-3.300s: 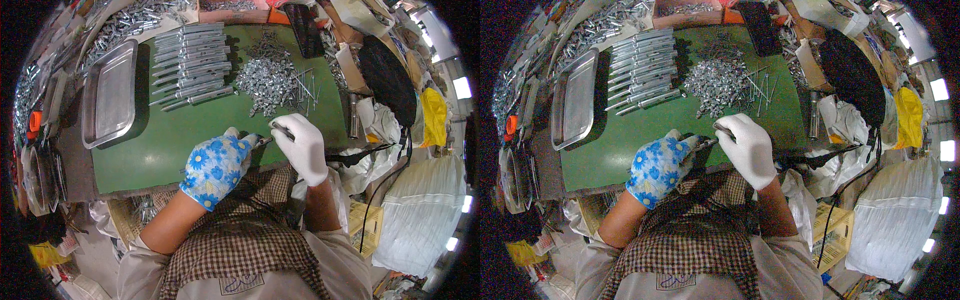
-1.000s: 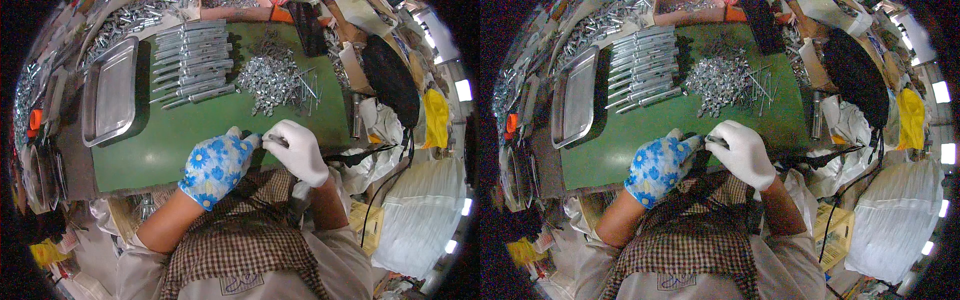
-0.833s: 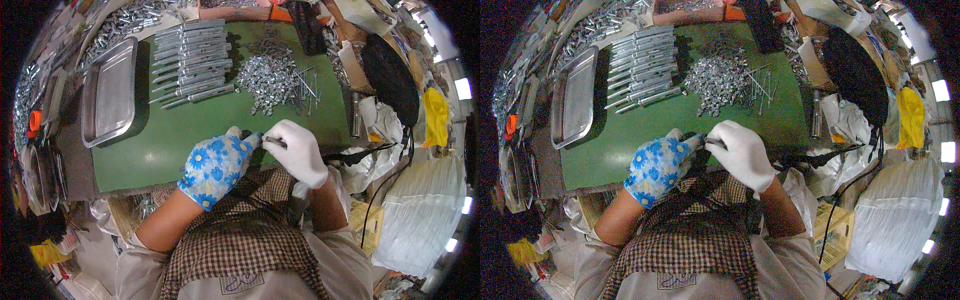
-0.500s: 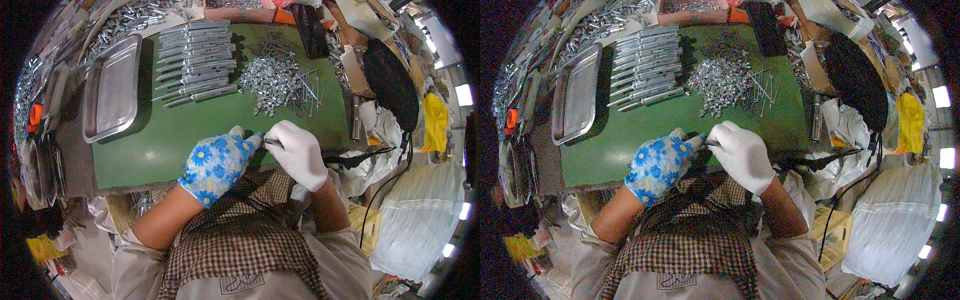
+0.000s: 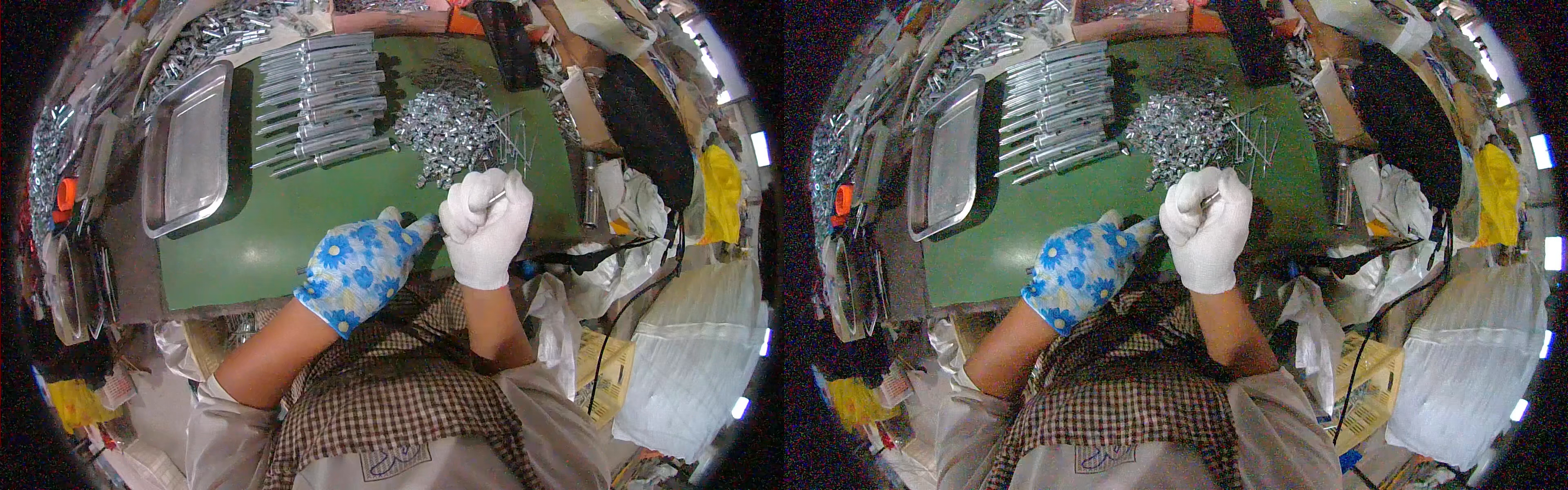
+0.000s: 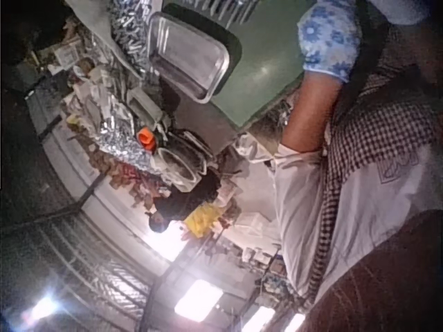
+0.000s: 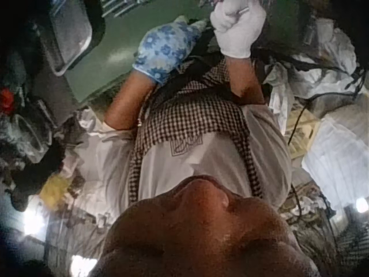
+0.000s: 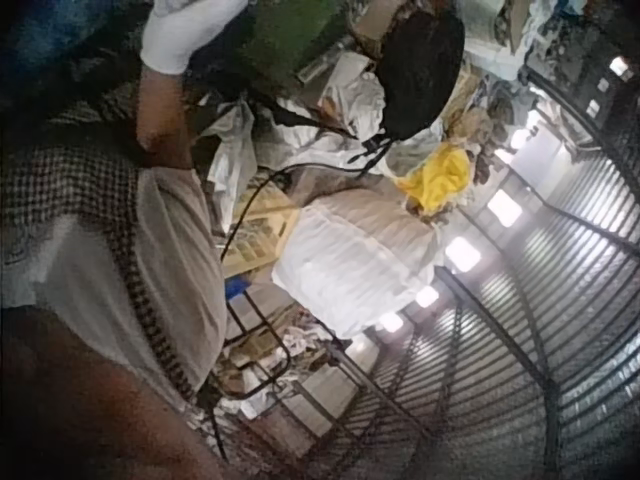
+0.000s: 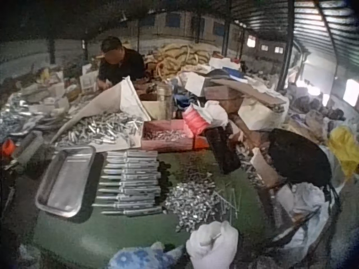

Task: The person assembles metal components by inserting metal rods into cylindrical tubes, and then attaches small metal clips to the assemblies by hand.

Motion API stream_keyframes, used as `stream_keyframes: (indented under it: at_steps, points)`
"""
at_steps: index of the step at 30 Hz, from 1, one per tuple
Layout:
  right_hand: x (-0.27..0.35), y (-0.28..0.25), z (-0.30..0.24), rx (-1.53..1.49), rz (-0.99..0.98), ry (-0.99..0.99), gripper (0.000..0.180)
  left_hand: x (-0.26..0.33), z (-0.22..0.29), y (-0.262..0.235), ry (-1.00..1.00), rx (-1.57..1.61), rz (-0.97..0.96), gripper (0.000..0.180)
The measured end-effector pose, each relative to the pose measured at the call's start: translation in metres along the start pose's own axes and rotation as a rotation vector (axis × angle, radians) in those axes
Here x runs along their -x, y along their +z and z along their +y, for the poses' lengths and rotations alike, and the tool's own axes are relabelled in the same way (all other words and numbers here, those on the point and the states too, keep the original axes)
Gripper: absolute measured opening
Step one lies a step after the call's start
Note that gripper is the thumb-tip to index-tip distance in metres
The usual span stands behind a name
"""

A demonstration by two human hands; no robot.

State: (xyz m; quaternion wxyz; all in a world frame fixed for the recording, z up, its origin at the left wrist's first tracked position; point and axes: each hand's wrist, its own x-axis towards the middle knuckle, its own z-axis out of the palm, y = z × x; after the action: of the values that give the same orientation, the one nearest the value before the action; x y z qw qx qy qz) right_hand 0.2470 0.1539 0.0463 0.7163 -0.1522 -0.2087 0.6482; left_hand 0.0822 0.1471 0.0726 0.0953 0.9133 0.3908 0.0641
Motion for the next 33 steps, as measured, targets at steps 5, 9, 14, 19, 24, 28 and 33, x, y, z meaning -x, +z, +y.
stream_keyframes:
  at_steps: [5,9,14,19,24,28,33]
  points:
    - [0.008,-0.001,0.006,0.346,-0.012,0.015,0.048,-0.001,0.002,-0.006,-0.004,-0.053,-0.081,0.033]
    - [0.004,-0.003,0.004,0.067,0.050,0.040,0.047,-0.001,0.000,-0.005,0.027,-0.004,-0.027,0.032]
    - [0.004,-0.001,0.007,0.288,0.003,-0.096,0.039,-0.004,0.004,-0.011,-0.012,-0.015,-0.095,0.031]
    - [0.012,-0.008,0.008,0.342,-0.010,-0.137,0.026,-0.016,0.007,-0.008,0.056,-0.076,-0.038,0.026]
    - [0.007,-0.009,0.001,0.141,0.075,-0.148,0.044,-0.023,0.010,0.011,0.039,-0.093,0.029,0.028]
    - [0.004,-0.010,-0.002,-0.048,0.153,0.015,0.053,0.037,-0.001,0.002,-0.132,-0.003,0.130,0.040]
    - [0.005,-0.026,-0.002,0.121,0.096,0.013,0.026,0.128,-0.008,-0.012,-0.438,-0.016,0.263,0.042]
